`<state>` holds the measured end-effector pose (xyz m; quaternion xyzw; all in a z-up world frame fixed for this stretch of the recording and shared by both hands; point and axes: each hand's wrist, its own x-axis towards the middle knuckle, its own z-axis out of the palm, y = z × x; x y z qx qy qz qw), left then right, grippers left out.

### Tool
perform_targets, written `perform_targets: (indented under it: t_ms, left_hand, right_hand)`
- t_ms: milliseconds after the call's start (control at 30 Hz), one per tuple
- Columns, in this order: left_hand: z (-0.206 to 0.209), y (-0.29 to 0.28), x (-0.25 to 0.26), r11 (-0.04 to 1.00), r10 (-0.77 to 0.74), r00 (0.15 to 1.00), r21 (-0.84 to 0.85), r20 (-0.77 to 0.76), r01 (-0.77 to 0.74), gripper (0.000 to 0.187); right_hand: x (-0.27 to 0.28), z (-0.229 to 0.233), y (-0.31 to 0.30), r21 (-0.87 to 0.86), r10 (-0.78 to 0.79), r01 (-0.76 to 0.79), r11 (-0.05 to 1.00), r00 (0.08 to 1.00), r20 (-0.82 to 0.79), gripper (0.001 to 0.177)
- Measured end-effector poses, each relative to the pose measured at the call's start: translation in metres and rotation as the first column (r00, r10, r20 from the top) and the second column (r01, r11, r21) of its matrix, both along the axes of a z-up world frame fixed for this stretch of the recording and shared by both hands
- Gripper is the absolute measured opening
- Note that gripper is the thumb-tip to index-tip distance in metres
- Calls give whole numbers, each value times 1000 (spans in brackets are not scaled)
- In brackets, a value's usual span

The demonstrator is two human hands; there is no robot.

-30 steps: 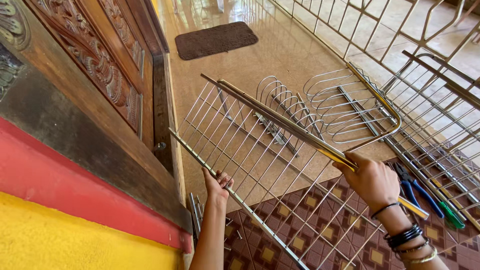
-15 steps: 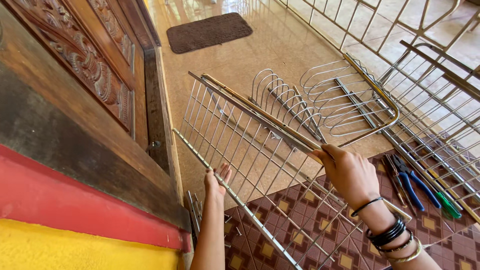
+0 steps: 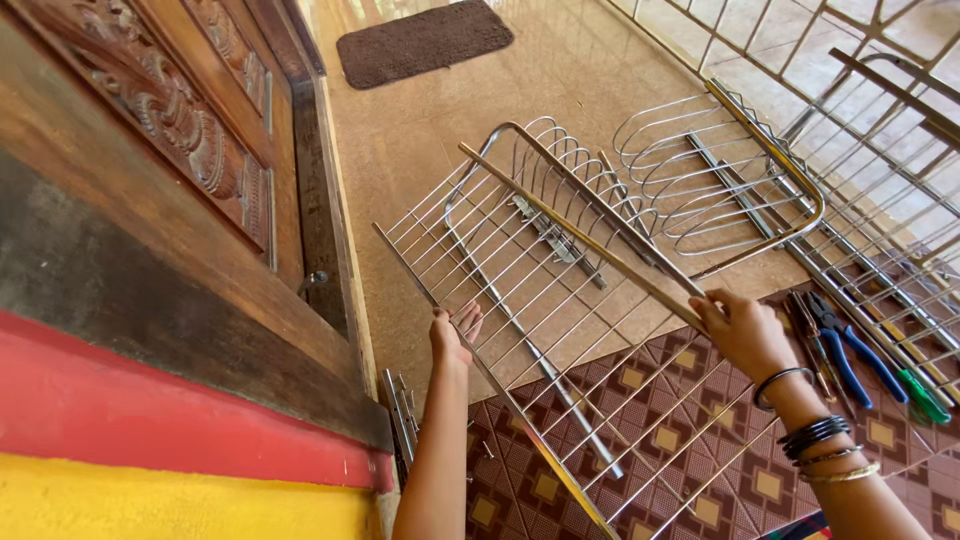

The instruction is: The person assembles a metal dish rack by inserting screws and tightening them with a screwdriver. They then attach a wire grid shelf to the assembled rack.

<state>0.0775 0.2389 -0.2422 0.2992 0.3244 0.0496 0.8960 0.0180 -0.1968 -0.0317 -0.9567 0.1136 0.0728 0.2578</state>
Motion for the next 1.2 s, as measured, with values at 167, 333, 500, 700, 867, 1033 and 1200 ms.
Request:
perform_targets:
  t_ms: [167,333,500,700,867,1033,1200]
  left_hand:
    - [-18,-12,-9,996,-22,998,86,-52,26,41]
    - [-32,-20,-20,972,-22,997,231,-75,39,56]
    - [-30,-27,-12,877,-70,993,468,-92,105,52]
    - [-4,-42,-24,401,-97,980,895,-172,197,86]
    - [25,-55,-47,225,-168,940,916,-298,331,79]
    - [28,-94,-77,171,-260,943,952,-206,255,59]
    - [30,-145,-93,-345,-349,931,938,-108,-21,35]
  right_hand:
    - [-9,-62,-14,61,55,-65,996,987,151,41]
    - [-5,-105,-18,56,109,-117,991,986,128,41]
    - [2,-144,-19,66,58,-58,996,998,1,46]
    - [-4,-164,-11,29,128,-127,991,992,-4,54]
    - [-4,-149,2,-65,137,-137,988,991,-7,58]
    - [0,-145,-6,-106,181,-183,977,983,-33,50]
    - [-14,-183,-43,-32,285,-293,956,891,355,38]
